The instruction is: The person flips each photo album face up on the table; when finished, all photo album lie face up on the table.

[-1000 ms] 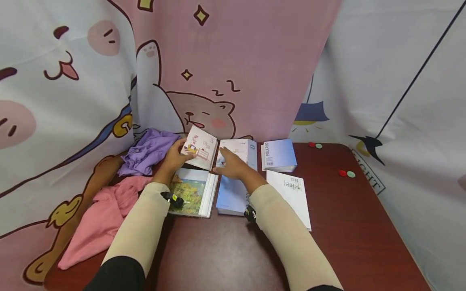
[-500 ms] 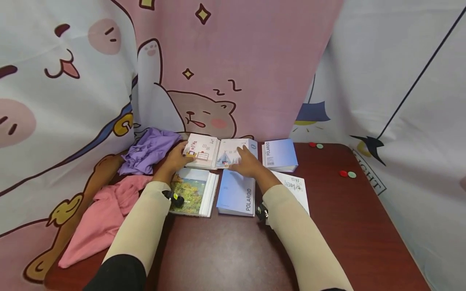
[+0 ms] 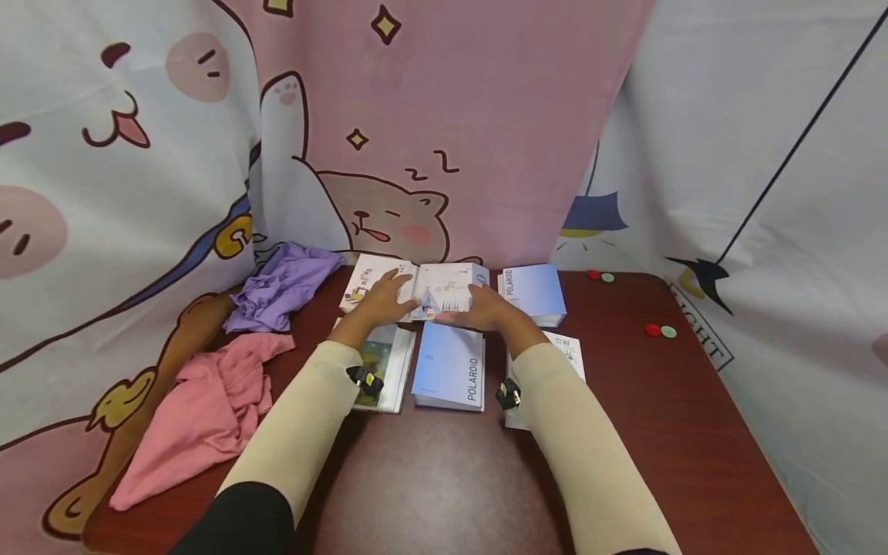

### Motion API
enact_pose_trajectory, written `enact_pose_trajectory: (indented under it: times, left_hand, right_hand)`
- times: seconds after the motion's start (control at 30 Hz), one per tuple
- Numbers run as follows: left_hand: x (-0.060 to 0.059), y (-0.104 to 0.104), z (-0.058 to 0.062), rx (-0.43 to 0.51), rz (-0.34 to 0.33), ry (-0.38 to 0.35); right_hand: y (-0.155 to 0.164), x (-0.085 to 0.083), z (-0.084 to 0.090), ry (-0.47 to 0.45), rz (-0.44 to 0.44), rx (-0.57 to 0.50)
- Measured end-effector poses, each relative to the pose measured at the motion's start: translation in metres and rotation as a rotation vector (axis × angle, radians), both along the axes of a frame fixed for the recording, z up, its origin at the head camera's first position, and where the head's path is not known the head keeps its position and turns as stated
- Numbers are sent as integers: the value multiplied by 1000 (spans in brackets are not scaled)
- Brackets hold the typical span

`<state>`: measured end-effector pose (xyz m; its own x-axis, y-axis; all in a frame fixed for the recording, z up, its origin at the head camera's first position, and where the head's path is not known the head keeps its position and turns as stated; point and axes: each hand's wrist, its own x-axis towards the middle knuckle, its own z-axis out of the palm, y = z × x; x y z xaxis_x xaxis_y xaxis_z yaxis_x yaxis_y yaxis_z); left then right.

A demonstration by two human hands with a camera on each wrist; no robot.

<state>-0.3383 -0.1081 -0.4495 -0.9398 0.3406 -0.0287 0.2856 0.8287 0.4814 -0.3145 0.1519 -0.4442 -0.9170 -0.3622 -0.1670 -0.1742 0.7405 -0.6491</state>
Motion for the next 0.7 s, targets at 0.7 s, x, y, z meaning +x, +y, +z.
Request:
enact_pose_trajectory:
  times: [0.7]
  left_hand:
    - [4,57,-26,13,-143,-84]
  right_hand:
    - [11,-2,-11,-185,-33,107]
